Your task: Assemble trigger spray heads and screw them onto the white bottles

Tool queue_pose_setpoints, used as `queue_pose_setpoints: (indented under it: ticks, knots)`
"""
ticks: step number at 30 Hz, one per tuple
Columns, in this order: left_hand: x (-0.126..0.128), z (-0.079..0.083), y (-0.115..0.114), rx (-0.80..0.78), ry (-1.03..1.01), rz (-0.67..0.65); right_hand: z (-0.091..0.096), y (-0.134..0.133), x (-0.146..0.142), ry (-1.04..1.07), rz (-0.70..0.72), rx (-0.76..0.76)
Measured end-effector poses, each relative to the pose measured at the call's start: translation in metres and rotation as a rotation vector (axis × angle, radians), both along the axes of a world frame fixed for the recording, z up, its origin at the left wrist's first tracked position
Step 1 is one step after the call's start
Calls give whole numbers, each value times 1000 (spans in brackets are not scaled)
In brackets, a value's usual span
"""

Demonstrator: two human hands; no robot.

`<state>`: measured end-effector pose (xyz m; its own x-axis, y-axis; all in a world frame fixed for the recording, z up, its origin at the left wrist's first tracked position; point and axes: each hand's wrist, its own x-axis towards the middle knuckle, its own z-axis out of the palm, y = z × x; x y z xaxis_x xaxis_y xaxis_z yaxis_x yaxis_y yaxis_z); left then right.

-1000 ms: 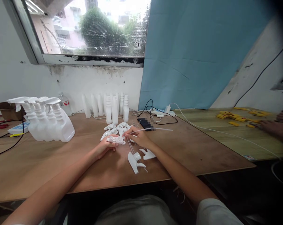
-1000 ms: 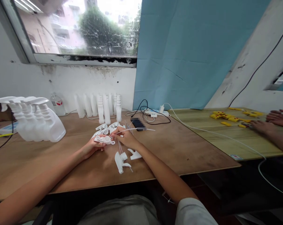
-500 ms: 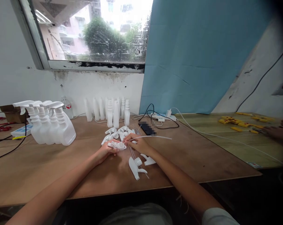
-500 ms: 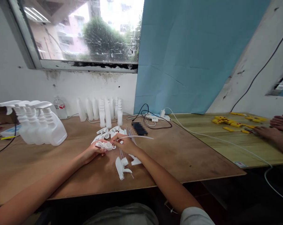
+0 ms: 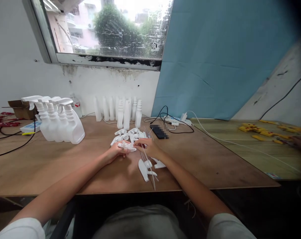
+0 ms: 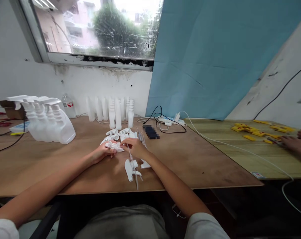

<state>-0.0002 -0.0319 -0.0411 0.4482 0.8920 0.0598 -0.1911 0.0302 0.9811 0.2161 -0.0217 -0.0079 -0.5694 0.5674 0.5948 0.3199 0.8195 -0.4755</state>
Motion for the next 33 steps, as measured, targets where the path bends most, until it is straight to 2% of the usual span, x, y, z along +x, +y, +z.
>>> queue_pose_setpoints:
  ticks: [6, 13, 17, 24, 30, 33]
  knots:
    - [2, 2, -3, 47, 74, 13, -8, 2, -1, -106, -86, 103]
    - [2, -1, -2, 122, 150, 24, -12, 3, -1, -133, -145, 96]
    - [3, -4, -5, 222, 214, 58, -13, 2, -3, -83, -150, -27]
    - [0, -2, -11, 507, 335, 114, -12, 1, -7, -10, -116, -284]
    - [1, 2, -16, 503, 308, 165, -4, -5, -11, 83, -115, -428]
    - [5, 1, -14, 455, 275, 142, 3, -3, -5, 34, -90, -458]
